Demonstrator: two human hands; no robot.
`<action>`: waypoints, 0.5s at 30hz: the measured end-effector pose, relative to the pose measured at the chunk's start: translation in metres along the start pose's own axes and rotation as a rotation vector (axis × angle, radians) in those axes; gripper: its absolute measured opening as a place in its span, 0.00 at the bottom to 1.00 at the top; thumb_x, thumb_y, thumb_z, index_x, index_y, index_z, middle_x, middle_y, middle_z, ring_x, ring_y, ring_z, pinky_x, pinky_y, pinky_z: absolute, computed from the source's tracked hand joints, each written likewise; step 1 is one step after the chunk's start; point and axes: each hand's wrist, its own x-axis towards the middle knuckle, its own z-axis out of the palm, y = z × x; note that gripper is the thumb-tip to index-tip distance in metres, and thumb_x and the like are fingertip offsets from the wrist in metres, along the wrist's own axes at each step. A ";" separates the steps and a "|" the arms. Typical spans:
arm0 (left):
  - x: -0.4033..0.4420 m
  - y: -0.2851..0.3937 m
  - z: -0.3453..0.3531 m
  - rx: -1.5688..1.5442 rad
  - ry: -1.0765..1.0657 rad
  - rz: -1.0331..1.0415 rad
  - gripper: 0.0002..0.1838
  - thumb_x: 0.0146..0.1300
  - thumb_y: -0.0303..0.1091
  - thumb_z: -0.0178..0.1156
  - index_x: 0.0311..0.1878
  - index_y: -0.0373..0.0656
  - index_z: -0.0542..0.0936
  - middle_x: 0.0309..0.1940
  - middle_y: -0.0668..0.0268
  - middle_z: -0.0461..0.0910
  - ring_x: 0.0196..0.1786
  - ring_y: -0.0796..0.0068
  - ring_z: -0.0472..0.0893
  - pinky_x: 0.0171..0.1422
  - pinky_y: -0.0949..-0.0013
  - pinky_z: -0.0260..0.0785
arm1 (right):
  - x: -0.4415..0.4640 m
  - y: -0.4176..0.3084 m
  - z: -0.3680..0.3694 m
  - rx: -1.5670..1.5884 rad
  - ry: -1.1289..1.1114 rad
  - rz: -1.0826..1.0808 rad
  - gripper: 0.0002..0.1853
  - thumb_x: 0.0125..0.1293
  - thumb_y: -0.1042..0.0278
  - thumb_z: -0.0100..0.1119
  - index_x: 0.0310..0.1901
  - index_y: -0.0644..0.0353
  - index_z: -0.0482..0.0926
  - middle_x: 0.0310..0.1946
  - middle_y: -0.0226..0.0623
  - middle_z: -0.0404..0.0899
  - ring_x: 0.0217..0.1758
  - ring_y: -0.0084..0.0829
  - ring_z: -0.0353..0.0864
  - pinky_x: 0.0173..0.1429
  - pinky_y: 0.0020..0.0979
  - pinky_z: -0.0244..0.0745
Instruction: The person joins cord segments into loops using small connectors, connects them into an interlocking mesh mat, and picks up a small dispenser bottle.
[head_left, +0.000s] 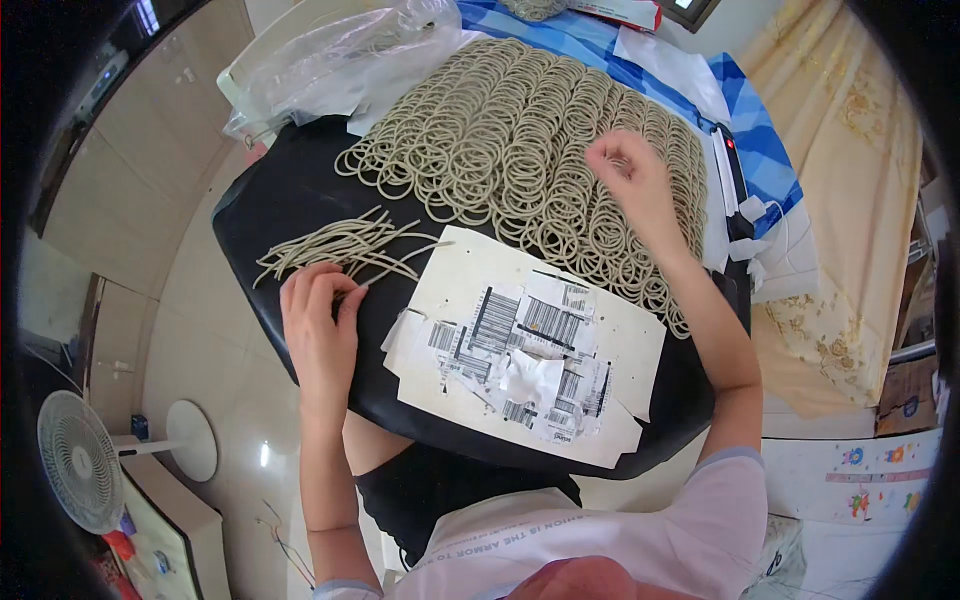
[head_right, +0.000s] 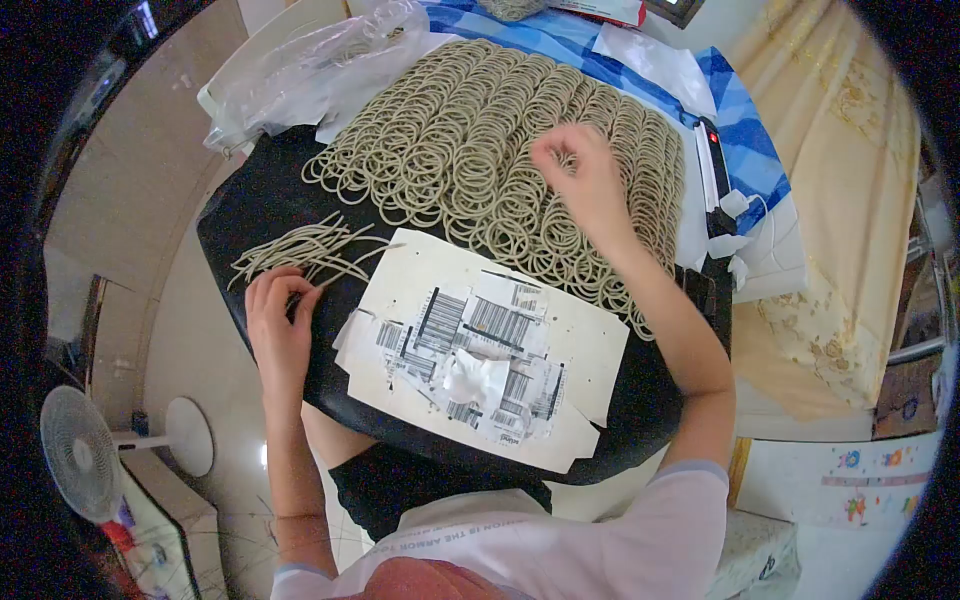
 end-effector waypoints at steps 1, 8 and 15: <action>-0.001 0.001 -0.002 -0.013 0.034 -0.017 0.07 0.55 0.26 0.68 0.33 0.39 0.78 0.42 0.62 0.80 0.50 0.56 0.75 0.55 0.59 0.67 | -0.017 -0.017 -0.001 0.089 -0.072 0.049 0.06 0.62 0.69 0.64 0.38 0.60 0.81 0.42 0.33 0.81 0.46 0.29 0.77 0.48 0.29 0.71; -0.033 0.030 -0.035 -0.696 0.177 -0.381 0.03 0.65 0.24 0.62 0.36 0.36 0.78 0.34 0.65 0.81 0.35 0.80 0.78 0.38 0.78 0.67 | -0.093 -0.097 -0.003 0.308 -0.513 0.023 0.08 0.62 0.75 0.64 0.43 0.62 0.80 0.44 0.37 0.81 0.52 0.32 0.80 0.58 0.34 0.73; -0.083 0.096 -0.056 -1.059 -0.174 -0.366 0.08 0.65 0.18 0.60 0.47 0.30 0.75 0.38 0.57 0.84 0.39 0.74 0.85 0.43 0.75 0.78 | -0.113 -0.155 0.015 0.432 -0.605 -0.431 0.30 0.58 0.73 0.68 0.63 0.59 0.69 0.55 0.42 0.78 0.61 0.43 0.75 0.65 0.40 0.70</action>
